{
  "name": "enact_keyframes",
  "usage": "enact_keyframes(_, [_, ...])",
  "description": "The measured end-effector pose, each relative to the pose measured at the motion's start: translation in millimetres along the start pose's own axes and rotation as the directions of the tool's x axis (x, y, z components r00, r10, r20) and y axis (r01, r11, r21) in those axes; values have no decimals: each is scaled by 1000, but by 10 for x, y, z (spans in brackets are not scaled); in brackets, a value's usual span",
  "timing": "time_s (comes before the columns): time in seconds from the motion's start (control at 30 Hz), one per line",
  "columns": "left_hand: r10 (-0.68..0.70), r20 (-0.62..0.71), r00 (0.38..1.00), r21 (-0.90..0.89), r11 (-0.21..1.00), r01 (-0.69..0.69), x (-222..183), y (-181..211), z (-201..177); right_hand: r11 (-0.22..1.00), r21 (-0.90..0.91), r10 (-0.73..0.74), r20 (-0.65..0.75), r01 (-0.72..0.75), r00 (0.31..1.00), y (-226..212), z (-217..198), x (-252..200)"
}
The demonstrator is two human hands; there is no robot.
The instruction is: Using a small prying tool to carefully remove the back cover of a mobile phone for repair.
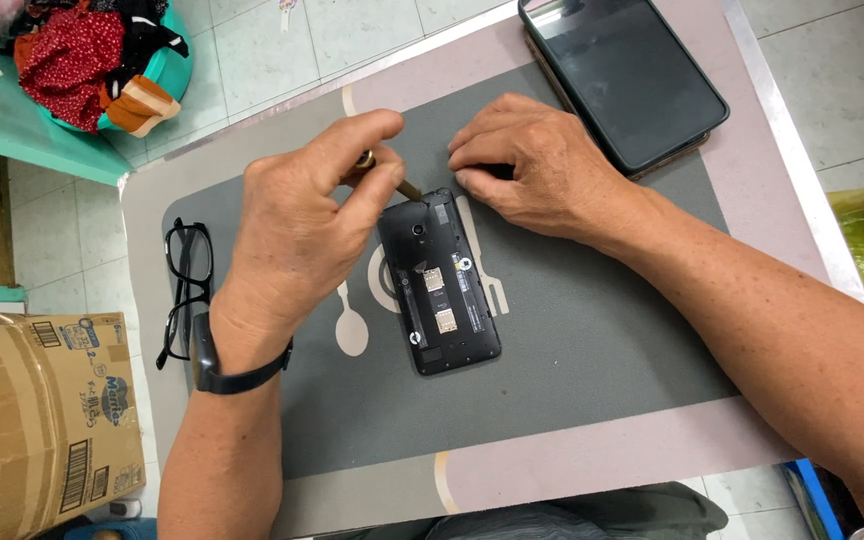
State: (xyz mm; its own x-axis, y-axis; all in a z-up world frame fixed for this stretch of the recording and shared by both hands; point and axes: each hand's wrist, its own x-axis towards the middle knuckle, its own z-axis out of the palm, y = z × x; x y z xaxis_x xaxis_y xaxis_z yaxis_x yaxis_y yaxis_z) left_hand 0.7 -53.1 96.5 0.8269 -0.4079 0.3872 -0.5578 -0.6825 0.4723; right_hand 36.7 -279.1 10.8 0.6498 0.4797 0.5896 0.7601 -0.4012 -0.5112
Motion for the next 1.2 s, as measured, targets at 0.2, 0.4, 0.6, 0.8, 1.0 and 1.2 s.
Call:
enact_keyframes(0.2, [115,-179,977,258,964,-66,-56,-184,246,1000,-4,4,14,-4,1000,-15,-6,11])
enact_keyframes(0.4, [64,-78,995,199,979,-47,-34,-70,162,1000,-2,-8,13,8,1000,-27,-23,22])
enact_keyframes(0.6, [71,68,995,98,992,-77,12,108,69,1000,-3,-11,7,11,1000,-15,-15,19])
enact_keyframes(0.8, [80,2,997,326,942,-77,-24,-21,129,1000,2,-1,16,1,1000,-17,-22,21])
enact_keyframes(1.0, [88,115,989,222,969,-112,-5,60,44,1000,13,16,11,-16,1000,-9,-16,24])
enact_keyframes(1.2, [1,204,979,223,974,-47,-21,96,-12,999,26,36,7,-37,999,8,-10,21])
